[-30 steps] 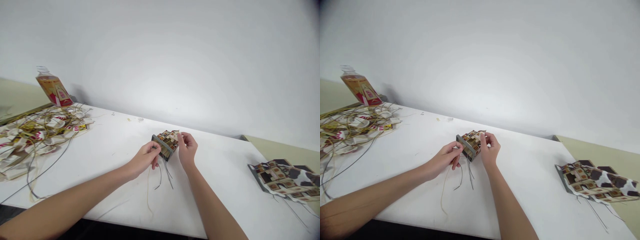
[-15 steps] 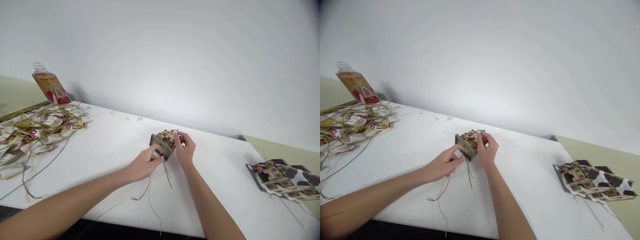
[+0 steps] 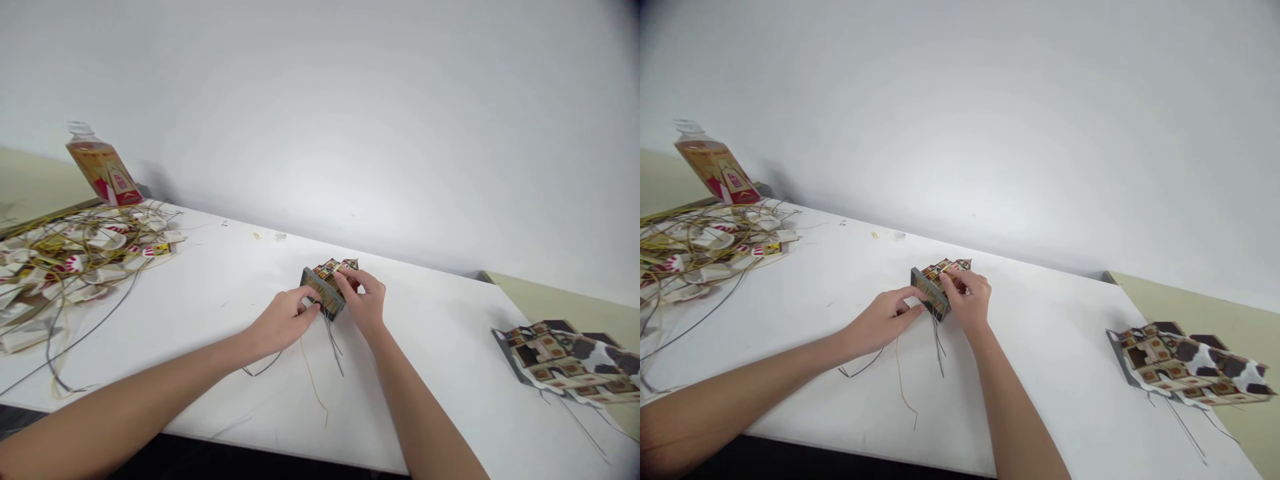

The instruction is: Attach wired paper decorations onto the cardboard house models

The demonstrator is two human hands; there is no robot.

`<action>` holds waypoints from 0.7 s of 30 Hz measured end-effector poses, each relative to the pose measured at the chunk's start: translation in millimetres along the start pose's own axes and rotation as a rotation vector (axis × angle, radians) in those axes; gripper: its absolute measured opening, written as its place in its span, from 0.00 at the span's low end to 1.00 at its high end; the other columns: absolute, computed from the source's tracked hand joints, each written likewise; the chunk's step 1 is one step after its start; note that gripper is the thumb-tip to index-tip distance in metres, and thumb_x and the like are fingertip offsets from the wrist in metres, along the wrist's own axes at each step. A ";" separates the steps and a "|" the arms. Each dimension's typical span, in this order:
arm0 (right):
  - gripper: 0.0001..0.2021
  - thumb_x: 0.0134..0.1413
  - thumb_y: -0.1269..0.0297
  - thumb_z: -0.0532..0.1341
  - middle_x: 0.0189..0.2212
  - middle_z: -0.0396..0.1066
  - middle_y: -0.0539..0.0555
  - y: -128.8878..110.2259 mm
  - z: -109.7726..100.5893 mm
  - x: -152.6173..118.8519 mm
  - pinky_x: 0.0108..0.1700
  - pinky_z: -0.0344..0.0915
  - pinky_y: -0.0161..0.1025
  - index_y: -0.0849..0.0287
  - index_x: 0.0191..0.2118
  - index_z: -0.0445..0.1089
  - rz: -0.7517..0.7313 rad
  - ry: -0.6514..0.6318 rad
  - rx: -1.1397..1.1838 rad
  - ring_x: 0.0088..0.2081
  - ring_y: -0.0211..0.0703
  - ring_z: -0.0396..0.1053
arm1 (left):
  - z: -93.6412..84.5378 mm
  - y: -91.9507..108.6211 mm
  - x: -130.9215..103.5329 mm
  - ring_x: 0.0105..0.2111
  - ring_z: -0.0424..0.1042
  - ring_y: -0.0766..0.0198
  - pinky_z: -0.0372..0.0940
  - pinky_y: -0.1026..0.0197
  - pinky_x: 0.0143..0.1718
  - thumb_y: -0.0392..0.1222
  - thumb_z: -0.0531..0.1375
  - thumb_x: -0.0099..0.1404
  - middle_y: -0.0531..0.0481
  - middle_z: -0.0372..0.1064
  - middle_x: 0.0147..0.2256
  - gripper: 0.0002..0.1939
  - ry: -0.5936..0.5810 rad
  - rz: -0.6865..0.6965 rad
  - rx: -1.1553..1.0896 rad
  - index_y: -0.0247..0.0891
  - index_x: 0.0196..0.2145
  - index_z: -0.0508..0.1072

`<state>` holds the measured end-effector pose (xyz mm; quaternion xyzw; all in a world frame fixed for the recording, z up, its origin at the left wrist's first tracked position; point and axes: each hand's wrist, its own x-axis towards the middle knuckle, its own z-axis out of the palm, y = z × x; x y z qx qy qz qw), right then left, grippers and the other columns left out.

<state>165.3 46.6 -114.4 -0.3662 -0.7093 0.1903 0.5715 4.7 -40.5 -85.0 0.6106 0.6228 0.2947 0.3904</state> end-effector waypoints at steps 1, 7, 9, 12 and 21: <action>0.07 0.52 0.60 0.64 0.21 0.71 0.49 0.7 -0.1 -0.1 0.29 0.64 0.37 0.57 0.30 0.77 -0.003 -0.006 -0.003 0.22 0.35 0.63 | -0.1 0.7 -0.5 0.16 0.51 0.69 0.46 0.65 0.18 0.50 0.50 0.67 0.59 0.54 0.16 0.12 0.017 0.021 0.059 0.42 0.37 0.68; 0.07 0.52 0.61 0.64 0.20 0.72 0.48 -1.4 -1.1 0.4 0.32 0.62 0.39 0.57 0.28 0.76 -0.065 -0.012 -0.028 0.21 0.35 0.64 | -1.9 5.0 -5.3 0.16 0.52 0.68 0.46 0.63 0.22 0.49 0.46 0.68 0.57 0.54 0.15 0.18 0.025 0.146 0.396 0.40 0.28 0.68; 0.07 0.52 0.62 0.64 0.18 0.71 0.46 -4.9 -1.7 0.9 0.34 0.61 0.40 0.56 0.27 0.76 -0.077 -0.033 -0.051 0.20 0.35 0.63 | -1.8 5.0 -6.2 0.16 0.52 0.68 0.46 0.62 0.22 0.48 0.47 0.67 0.56 0.55 0.15 0.17 0.030 0.169 0.457 0.41 0.28 0.70; 0.07 0.52 0.62 0.64 0.18 0.71 0.46 -9.9 -2.5 1.3 0.36 0.60 0.40 0.56 0.26 0.76 -0.072 -0.066 -0.076 0.19 0.34 0.62 | -0.9 3.1 -5.4 0.18 0.57 0.66 0.47 0.62 0.23 0.49 0.48 0.67 0.55 0.60 0.16 0.17 0.050 0.178 0.534 0.41 0.28 0.71; 0.11 0.60 0.61 0.57 0.26 0.74 0.50 -13.1 -7.3 0.0 0.40 0.56 0.42 0.56 0.35 0.76 -0.186 -0.171 -0.228 0.29 0.37 0.68 | 0.9 -2.9 -2.0 0.24 0.66 0.65 0.53 0.62 0.25 0.47 0.50 0.67 0.53 0.70 0.32 0.11 0.206 0.215 0.590 0.43 0.39 0.69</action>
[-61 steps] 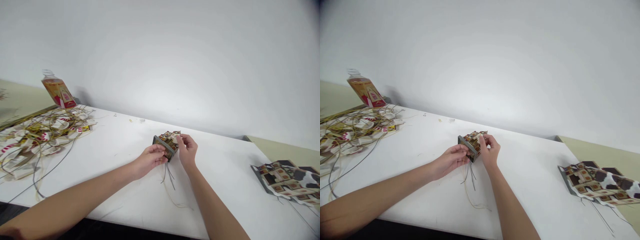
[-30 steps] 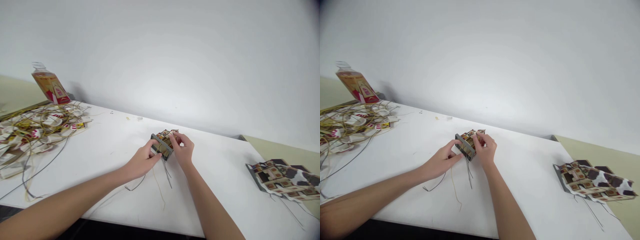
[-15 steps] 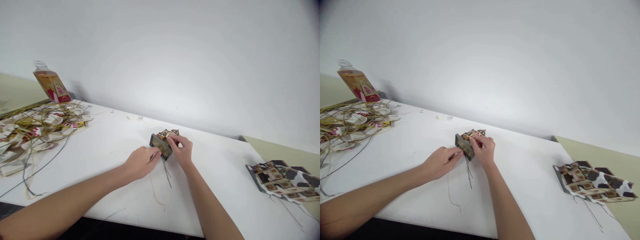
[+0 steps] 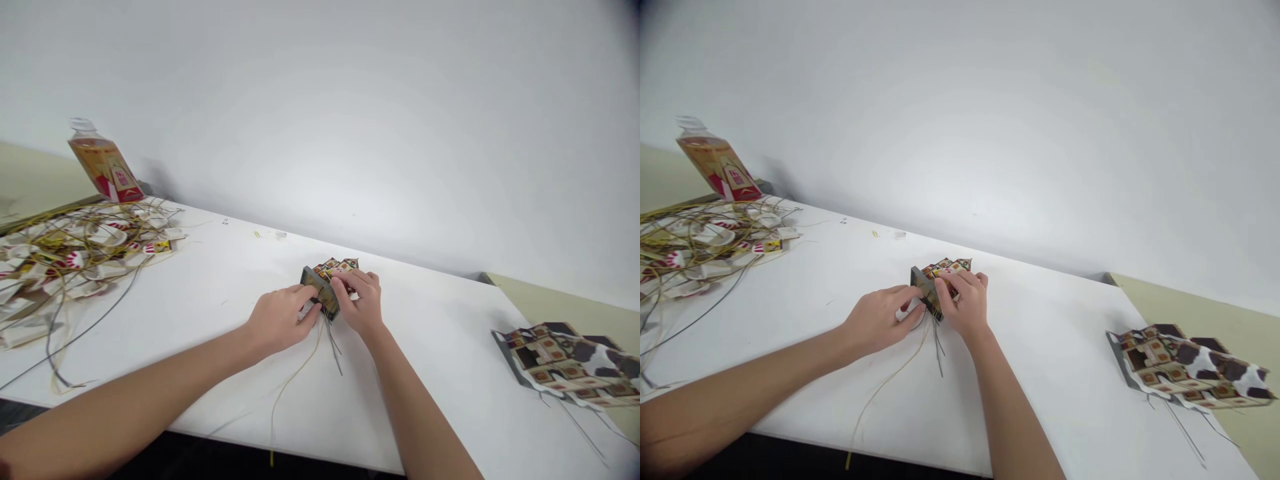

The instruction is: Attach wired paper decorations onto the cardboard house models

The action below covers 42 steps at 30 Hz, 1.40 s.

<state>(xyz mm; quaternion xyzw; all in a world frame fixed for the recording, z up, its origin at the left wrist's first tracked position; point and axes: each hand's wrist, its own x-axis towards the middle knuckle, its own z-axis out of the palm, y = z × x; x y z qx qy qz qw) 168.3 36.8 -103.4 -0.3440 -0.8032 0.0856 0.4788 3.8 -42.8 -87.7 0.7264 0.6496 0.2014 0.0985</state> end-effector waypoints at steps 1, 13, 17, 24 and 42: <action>0.10 0.60 0.61 0.57 0.29 0.74 0.51 0.5 -0.7 -0.1 0.42 0.57 0.42 0.56 0.37 0.76 -0.021 0.014 -0.012 0.31 0.39 0.69 | -0.2 0.1 -0.5 0.25 0.67 0.65 0.55 0.62 0.26 0.47 0.50 0.67 0.53 0.70 0.34 0.10 0.035 0.017 -0.021 0.43 0.40 0.68; 0.14 0.60 0.57 0.54 0.45 0.71 0.54 6.8 -3.0 -1.3 0.53 0.57 0.50 0.52 0.45 0.72 -0.188 -0.056 0.051 0.48 0.49 0.66 | 6.3 -8.2 2.8 0.51 0.62 0.53 0.60 0.48 0.53 0.39 0.54 0.65 0.42 0.61 0.53 0.18 0.296 0.371 -0.085 0.40 0.53 0.63; 0.15 0.58 0.52 0.54 0.46 0.71 0.54 9.0 -1.0 -3.1 0.53 0.57 0.51 0.52 0.45 0.72 -0.214 -0.105 0.021 0.50 0.51 0.65 | 7.1 -8.1 3.1 0.55 0.59 0.53 0.58 0.47 0.55 0.39 0.54 0.66 0.44 0.61 0.56 0.19 0.298 0.349 -0.071 0.41 0.54 0.62; 0.14 0.58 0.53 0.57 0.47 0.71 0.55 13.7 1.0 -3.0 0.54 0.58 0.51 0.53 0.44 0.73 -0.254 -0.086 0.083 0.49 0.49 0.66 | 6.9 -7.6 3.1 0.57 0.57 0.53 0.56 0.47 0.57 0.39 0.54 0.65 0.46 0.61 0.57 0.19 0.251 0.324 -0.100 0.41 0.54 0.62; 0.16 0.57 0.54 0.59 0.46 0.74 0.55 12.5 2.7 -2.6 0.54 0.62 0.51 0.53 0.47 0.73 -0.246 -0.064 0.083 0.50 0.49 0.69 | 5.9 -7.4 3.2 0.56 0.59 0.51 0.58 0.46 0.55 0.38 0.54 0.65 0.44 0.63 0.55 0.17 0.247 0.341 -0.102 0.41 0.52 0.64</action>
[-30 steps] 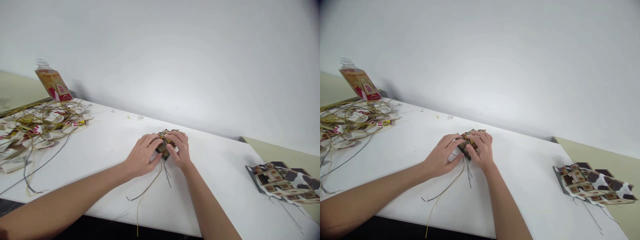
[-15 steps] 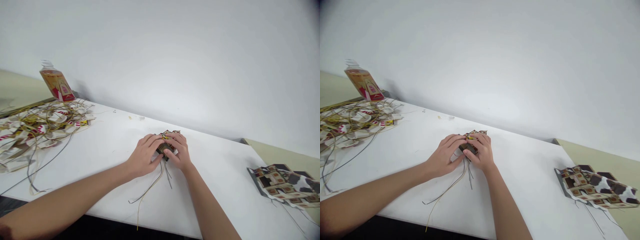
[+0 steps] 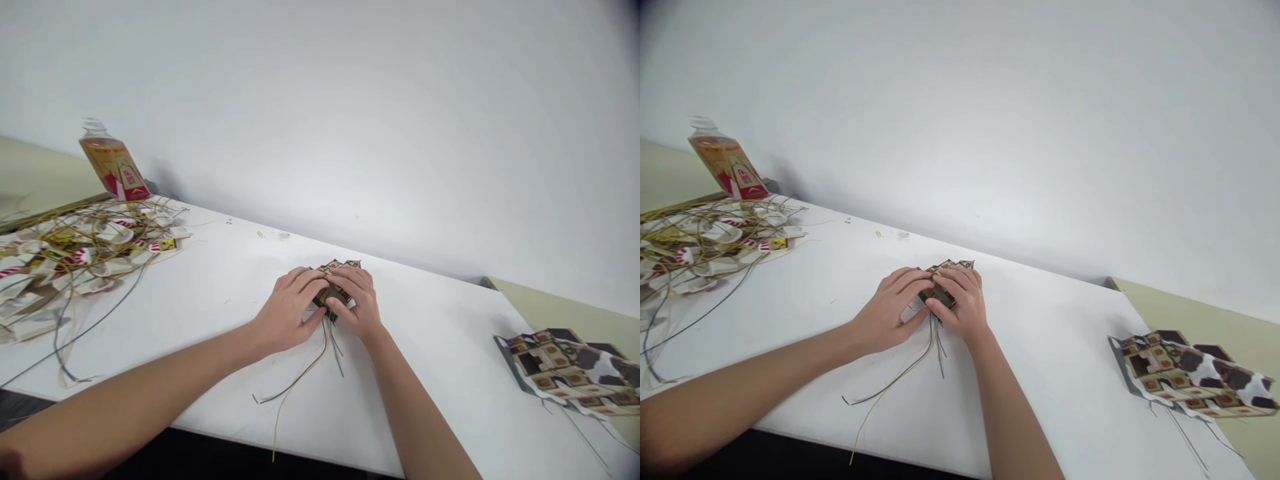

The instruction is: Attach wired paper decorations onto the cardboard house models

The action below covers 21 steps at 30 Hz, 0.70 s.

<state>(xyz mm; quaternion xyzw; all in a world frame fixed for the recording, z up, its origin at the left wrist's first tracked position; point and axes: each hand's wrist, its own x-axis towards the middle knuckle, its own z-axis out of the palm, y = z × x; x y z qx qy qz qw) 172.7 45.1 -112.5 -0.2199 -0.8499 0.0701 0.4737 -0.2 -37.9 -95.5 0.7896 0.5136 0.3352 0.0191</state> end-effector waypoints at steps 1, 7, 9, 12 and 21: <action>0.15 0.57 0.54 0.59 0.46 0.74 0.55 0.5 0.5 -0.4 0.54 0.62 0.51 0.53 0.46 0.73 0.000 0.006 0.001 0.50 0.49 0.69 | -0.2 0.1 0.1 0.56 0.59 0.52 0.58 0.46 0.55 0.38 0.54 0.65 0.44 0.63 0.55 0.17 0.002 0.002 0.002 0.41 0.52 0.64; 0.12 0.57 0.55 0.59 0.46 0.74 0.55 2.7 2.6 -1.8 0.52 0.62 0.51 0.54 0.40 0.75 0.013 0.018 0.025 0.49 0.50 0.70 | -1.6 0.6 0.6 0.56 0.58 0.52 0.57 0.47 0.55 0.38 0.54 0.65 0.45 0.63 0.55 0.17 -0.010 -0.004 0.001 0.41 0.52 0.64; 0.12 0.57 0.54 0.58 0.46 0.74 0.55 2.5 2.5 -1.8 0.52 0.62 0.51 0.53 0.41 0.75 0.024 0.007 0.018 0.49 0.49 0.69 | -1.9 0.9 0.8 0.56 0.58 0.52 0.57 0.47 0.56 0.38 0.54 0.65 0.45 0.63 0.55 0.17 -0.004 -0.004 0.001 0.41 0.52 0.64; 0.15 0.57 0.53 0.58 0.47 0.74 0.55 2.1 1.8 -1.9 0.53 0.61 0.51 0.53 0.44 0.74 0.027 -0.017 -0.004 0.51 0.50 0.68 | -2.1 1.2 1.1 0.56 0.59 0.52 0.57 0.47 0.55 0.38 0.54 0.65 0.45 0.63 0.54 0.17 -0.009 -0.004 0.000 0.42 0.52 0.64; 0.18 0.58 0.52 0.57 0.49 0.73 0.55 2.3 0.1 -2.2 0.55 0.61 0.52 0.53 0.49 0.73 0.001 -0.047 -0.013 0.53 0.51 0.67 | 0.0 -1.9 1.2 0.53 0.60 0.53 0.56 0.50 0.53 0.40 0.53 0.65 0.44 0.63 0.53 0.19 0.008 0.019 0.083 0.40 0.54 0.63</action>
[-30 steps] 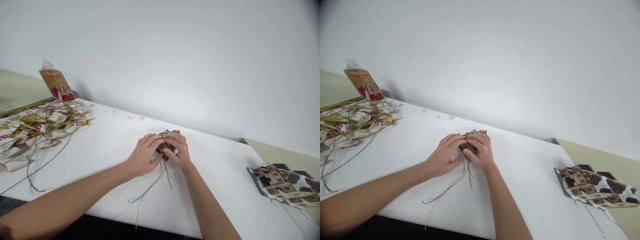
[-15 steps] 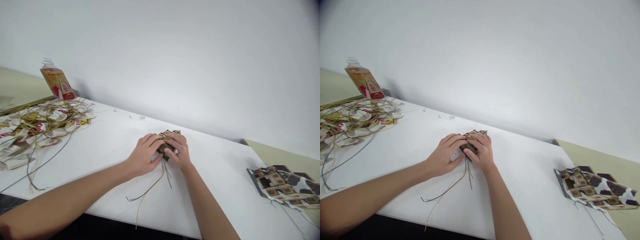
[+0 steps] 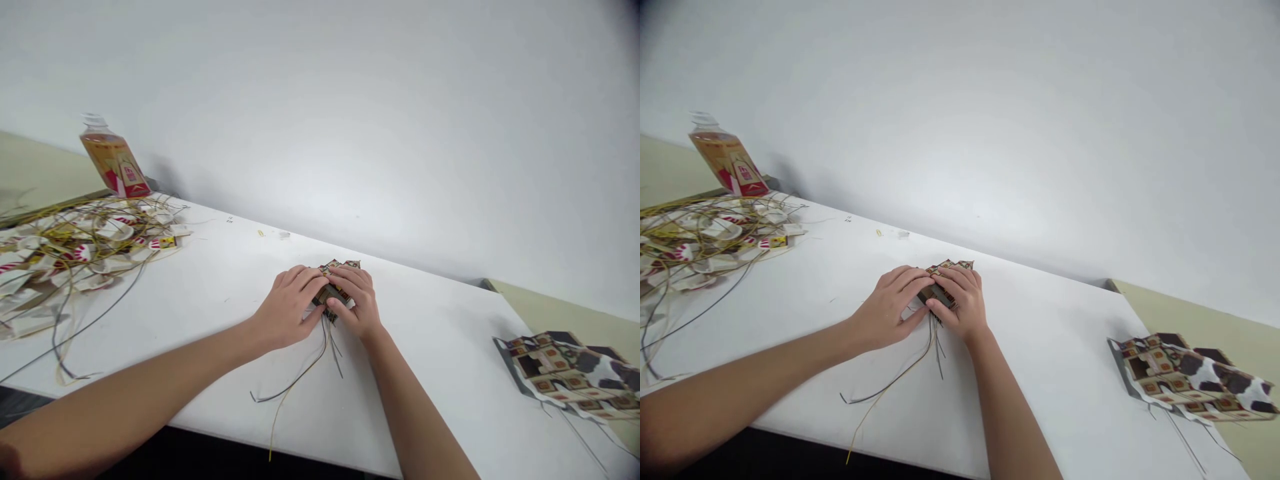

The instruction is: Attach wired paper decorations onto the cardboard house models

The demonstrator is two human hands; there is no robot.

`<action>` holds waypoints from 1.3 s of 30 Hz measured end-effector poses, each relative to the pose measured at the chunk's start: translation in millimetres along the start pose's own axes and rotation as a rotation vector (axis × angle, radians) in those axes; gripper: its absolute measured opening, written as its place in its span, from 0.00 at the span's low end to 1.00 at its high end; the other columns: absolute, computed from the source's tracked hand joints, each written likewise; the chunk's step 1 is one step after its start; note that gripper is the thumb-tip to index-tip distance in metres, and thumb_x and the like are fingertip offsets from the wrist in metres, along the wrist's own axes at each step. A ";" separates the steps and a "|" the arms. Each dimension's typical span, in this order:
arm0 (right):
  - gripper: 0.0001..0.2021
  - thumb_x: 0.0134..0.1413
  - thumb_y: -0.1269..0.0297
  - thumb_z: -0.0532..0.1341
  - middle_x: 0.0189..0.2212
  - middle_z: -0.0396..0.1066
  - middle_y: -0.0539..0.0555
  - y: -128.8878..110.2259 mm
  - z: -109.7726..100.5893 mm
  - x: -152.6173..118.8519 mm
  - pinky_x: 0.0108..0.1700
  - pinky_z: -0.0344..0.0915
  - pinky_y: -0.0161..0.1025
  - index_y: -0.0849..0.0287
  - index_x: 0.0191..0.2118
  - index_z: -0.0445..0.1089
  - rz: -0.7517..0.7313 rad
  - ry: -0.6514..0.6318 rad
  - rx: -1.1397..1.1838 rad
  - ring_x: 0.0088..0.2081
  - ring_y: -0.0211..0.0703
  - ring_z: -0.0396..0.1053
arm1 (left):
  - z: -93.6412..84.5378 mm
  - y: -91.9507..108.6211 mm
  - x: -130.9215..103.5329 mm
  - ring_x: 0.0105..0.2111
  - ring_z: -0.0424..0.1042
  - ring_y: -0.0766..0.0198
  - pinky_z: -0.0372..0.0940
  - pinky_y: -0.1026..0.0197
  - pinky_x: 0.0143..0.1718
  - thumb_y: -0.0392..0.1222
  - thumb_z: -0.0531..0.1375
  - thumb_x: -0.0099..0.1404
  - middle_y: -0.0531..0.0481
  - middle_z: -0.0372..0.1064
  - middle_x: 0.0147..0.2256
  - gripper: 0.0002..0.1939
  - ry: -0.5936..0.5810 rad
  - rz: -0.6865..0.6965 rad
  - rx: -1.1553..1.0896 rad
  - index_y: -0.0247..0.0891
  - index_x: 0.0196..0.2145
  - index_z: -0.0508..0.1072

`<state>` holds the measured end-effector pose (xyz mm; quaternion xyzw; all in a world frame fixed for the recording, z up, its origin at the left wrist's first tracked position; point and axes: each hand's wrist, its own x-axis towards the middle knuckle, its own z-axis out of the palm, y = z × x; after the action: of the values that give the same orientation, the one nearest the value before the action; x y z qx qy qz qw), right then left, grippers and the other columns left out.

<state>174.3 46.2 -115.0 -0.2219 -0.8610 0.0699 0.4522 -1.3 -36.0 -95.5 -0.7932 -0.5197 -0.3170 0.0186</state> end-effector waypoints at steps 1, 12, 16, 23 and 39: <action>0.18 0.58 0.52 0.57 0.49 0.73 0.55 -0.6 0.1 0.3 0.55 0.61 0.52 0.54 0.49 0.73 -0.008 -0.005 0.000 0.53 0.51 0.67 | 0.2 -0.5 -0.1 0.52 0.61 0.53 0.56 0.50 0.51 0.40 0.54 0.65 0.44 0.64 0.53 0.18 0.006 0.004 0.016 0.40 0.53 0.63; 0.23 0.52 0.47 0.60 0.48 0.73 0.57 -10.7 -0.1 4.3 0.54 0.62 0.53 0.54 0.50 0.71 -0.090 -0.037 -0.031 0.52 0.53 0.67 | -5.5 -2.6 0.7 0.40 0.69 0.57 0.44 0.45 0.48 0.40 0.56 0.60 0.51 0.71 0.32 0.06 0.189 0.078 0.163 0.40 0.36 0.70; 0.22 0.51 0.51 0.63 0.46 0.72 0.58 -10.0 -1.6 5.1 0.50 0.63 0.50 0.56 0.50 0.69 -0.101 0.019 -0.035 0.47 0.50 0.69 | -3.4 -6.1 3.4 0.36 0.70 0.60 0.44 0.47 0.48 0.38 0.58 0.59 0.55 0.70 0.28 0.02 0.296 0.139 0.206 0.41 0.32 0.71; 0.16 0.53 0.57 0.65 0.39 0.73 0.56 -8.2 -0.5 4.7 0.45 0.64 0.47 0.55 0.47 0.69 -0.102 0.097 -0.108 0.41 0.46 0.70 | 3.1 -15.7 7.3 0.39 0.72 0.59 0.46 0.48 0.50 0.38 0.60 0.59 0.52 0.75 0.38 0.10 0.353 0.155 0.213 0.42 0.40 0.71; 0.09 0.48 0.61 0.67 0.29 0.68 0.51 -7.6 4.2 2.6 0.39 0.59 0.44 0.56 0.33 0.67 -0.157 0.169 -0.329 0.32 0.40 0.64 | 10.3 -26.0 5.9 0.41 0.72 0.60 0.48 0.47 0.49 0.33 0.56 0.63 0.53 0.74 0.38 0.08 0.267 0.161 0.164 0.42 0.37 0.72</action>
<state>167.2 40.9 -113.0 -0.2300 -0.8346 -0.1261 0.4845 -16.5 -15.6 -108.5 -0.7789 -0.4713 -0.3737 0.1775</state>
